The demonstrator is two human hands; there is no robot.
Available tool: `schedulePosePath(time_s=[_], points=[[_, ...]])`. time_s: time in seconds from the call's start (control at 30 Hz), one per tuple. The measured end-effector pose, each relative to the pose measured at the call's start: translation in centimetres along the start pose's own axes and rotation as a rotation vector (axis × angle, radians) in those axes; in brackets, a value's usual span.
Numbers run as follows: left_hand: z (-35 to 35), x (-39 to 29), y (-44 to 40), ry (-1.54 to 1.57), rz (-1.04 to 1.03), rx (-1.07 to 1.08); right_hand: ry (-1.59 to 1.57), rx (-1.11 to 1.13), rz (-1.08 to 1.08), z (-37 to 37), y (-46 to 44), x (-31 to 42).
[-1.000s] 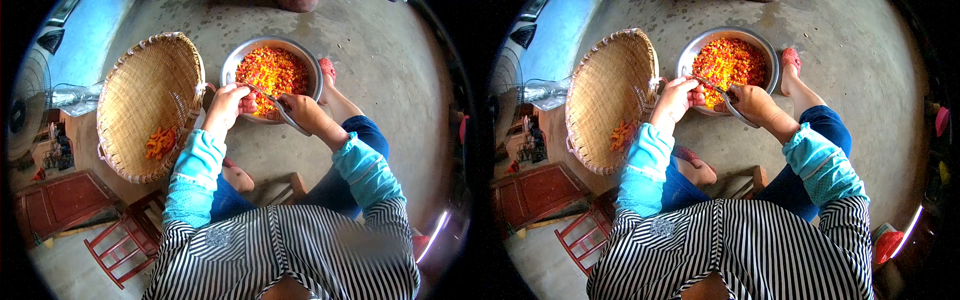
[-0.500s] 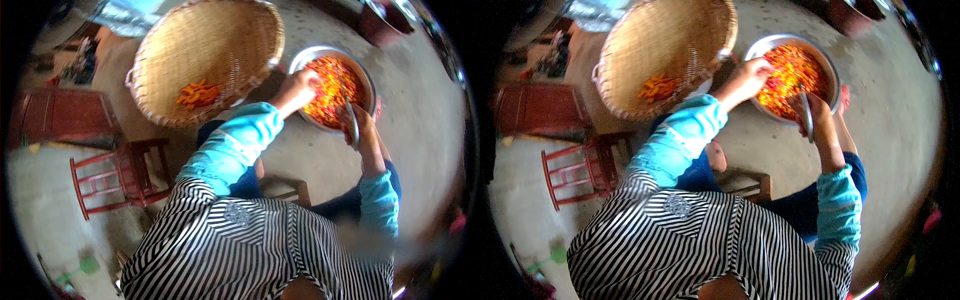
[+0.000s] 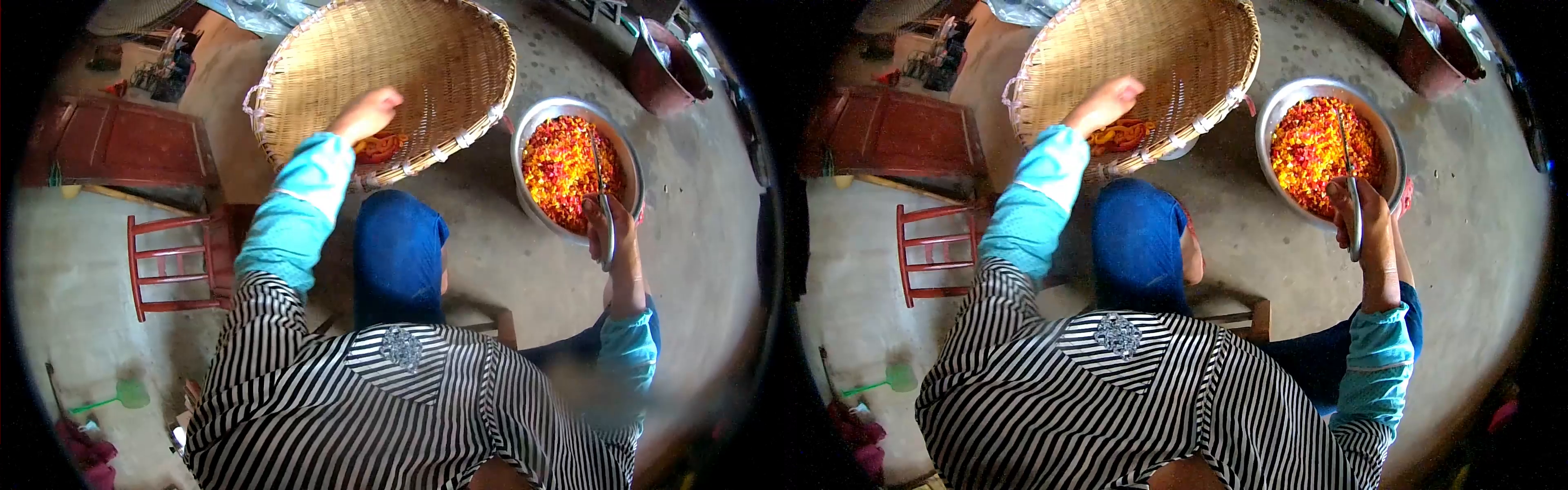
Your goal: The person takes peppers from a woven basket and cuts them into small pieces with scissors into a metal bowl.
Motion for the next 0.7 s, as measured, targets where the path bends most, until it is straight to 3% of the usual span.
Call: schedulePosePath(time_s=[0.03,0.07,0.1,0.3,0.4,0.57,0.7], points=[[-1.8,5.8,0.0,0.061,0.093,0.144,-0.004,0.014,-0.01,-0.1,0.0,-0.1],[0.2,4.2,3.7,-0.214,0.353,0.27,-0.007,0.01,-0.012,-0.1,0.0,0.0],[0.1,6.7,4.6,-0.271,0.452,0.293,0.012,0.013,-0.01,-0.1,0.0,0.1],[-3.1,10.7,4.8,-0.191,0.471,0.236,0.076,0.017,-0.053,-0.2,-0.3,-0.5],[-3.9,8.6,3.3,-0.24,0.452,0.079,0.093,0.015,-0.058,-0.3,-0.2,-0.2],[-6.1,5.0,-0.1,0.131,0.174,0.002,0.108,-0.031,-0.071,0.0,0.0,0.4],[-4.6,4.1,-0.4,0.165,0.191,-0.094,0.101,-0.024,-0.068,-0.1,-0.2,0.2]])
Point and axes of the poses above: each hand's wrist, its own y-axis away from the middle knuckle, its own z-axis out of the back of the hand, x = y × z, the point moved 8 cm from there along -y, towards the middle knuckle, and after that the axes turned 6 degrees about z, right-handed, at the moved point
